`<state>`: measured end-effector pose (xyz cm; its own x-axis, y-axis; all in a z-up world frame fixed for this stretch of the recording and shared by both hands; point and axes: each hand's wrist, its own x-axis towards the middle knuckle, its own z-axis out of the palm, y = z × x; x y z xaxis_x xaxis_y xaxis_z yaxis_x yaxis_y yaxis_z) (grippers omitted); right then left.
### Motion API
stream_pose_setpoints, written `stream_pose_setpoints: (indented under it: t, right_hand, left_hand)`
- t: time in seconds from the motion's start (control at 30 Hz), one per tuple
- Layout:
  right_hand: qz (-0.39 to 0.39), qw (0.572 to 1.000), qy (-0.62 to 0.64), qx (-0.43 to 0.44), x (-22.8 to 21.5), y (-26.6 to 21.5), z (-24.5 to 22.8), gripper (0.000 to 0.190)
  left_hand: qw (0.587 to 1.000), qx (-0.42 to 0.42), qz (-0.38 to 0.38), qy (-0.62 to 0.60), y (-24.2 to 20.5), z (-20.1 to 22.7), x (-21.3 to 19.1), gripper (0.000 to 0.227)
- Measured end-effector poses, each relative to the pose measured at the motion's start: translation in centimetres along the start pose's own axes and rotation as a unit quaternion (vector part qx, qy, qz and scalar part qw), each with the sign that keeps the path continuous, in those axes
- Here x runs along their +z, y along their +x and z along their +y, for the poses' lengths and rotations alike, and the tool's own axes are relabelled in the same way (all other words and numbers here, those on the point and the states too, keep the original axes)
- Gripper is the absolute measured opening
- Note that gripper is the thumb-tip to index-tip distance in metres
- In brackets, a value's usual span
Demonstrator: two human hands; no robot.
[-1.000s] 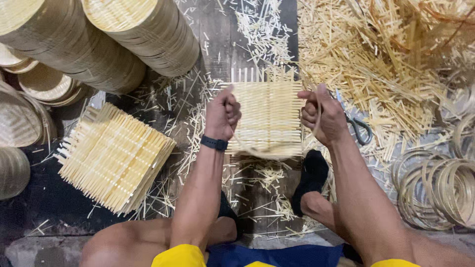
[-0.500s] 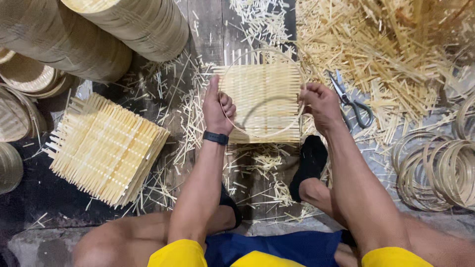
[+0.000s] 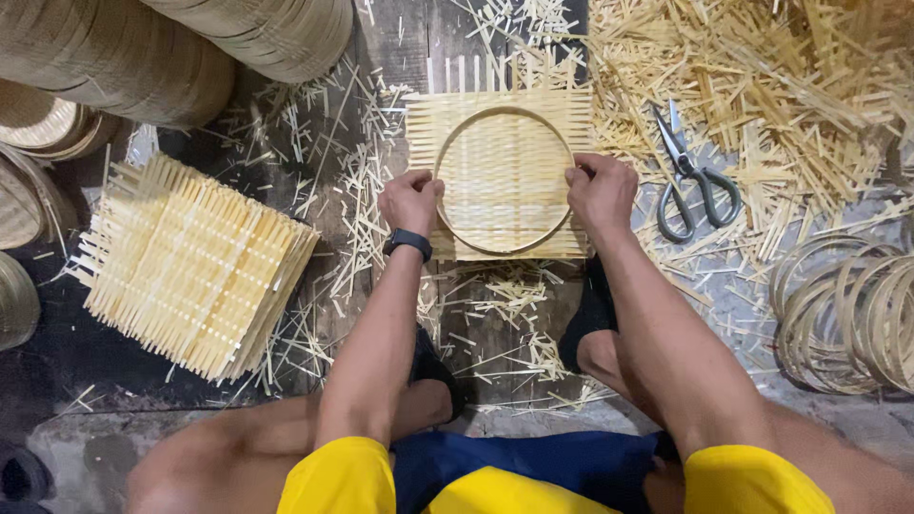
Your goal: The person assembles a bamboo basket by placing a circular frame onto a woven base, trimming excess bamboo strips with shears, and fitting a wooden template to press the frame into place.
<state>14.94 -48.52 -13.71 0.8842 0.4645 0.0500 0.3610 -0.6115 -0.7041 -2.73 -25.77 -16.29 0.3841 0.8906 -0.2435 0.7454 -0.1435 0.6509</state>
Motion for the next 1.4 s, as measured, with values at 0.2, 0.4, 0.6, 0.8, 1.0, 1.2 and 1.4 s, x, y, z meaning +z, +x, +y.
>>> stream_pose_setpoints:
  t: [0.2, 0.4, 0.6, 0.8, 1.0, 1.2, 1.4]
  right_hand:
    - [0.023, 0.999, -0.019, -0.037, 0.2, 0.0, 0.1, 0.015]
    - [0.028, 0.997, -0.04, -0.059, 0.6, 0.4, 0.2, 0.013]
    - [-0.017, 0.998, -0.019, 0.063, 0.9, 1.3, 0.1, 0.014]
    - [-0.021, 0.997, -0.022, 0.074, 1.1, 1.5, 0.4, 0.014]
    - [-0.035, 0.997, -0.027, 0.057, 1.3, 2.1, 1.3, 0.015]
    - [-0.052, 0.997, 0.025, 0.051, 1.2, 2.6, 2.3, 0.017]
    - [-0.09, 0.986, -0.141, 0.015, 0.7, 0.4, -2.0, 0.027]
  left_hand:
    - [0.994, -0.058, -0.034, -0.091, 0.5, -0.5, -0.3, 0.031]
    - [0.978, -0.075, -0.086, -0.175, 1.8, -2.6, 0.3, 0.034]
    - [0.99, -0.043, -0.097, -0.093, 2.3, -3.0, 0.3, 0.031]
    - [0.987, -0.03, -0.131, -0.088, 3.6, -3.9, 0.8, 0.032]
    - [0.991, -0.017, -0.104, -0.079, 3.7, -3.9, 0.7, 0.026]
    - [0.982, -0.025, -0.117, -0.148, 4.2, -4.9, 1.5, 0.027]
    - [0.987, 0.025, -0.154, 0.035, 4.3, -0.8, -1.5, 0.027]
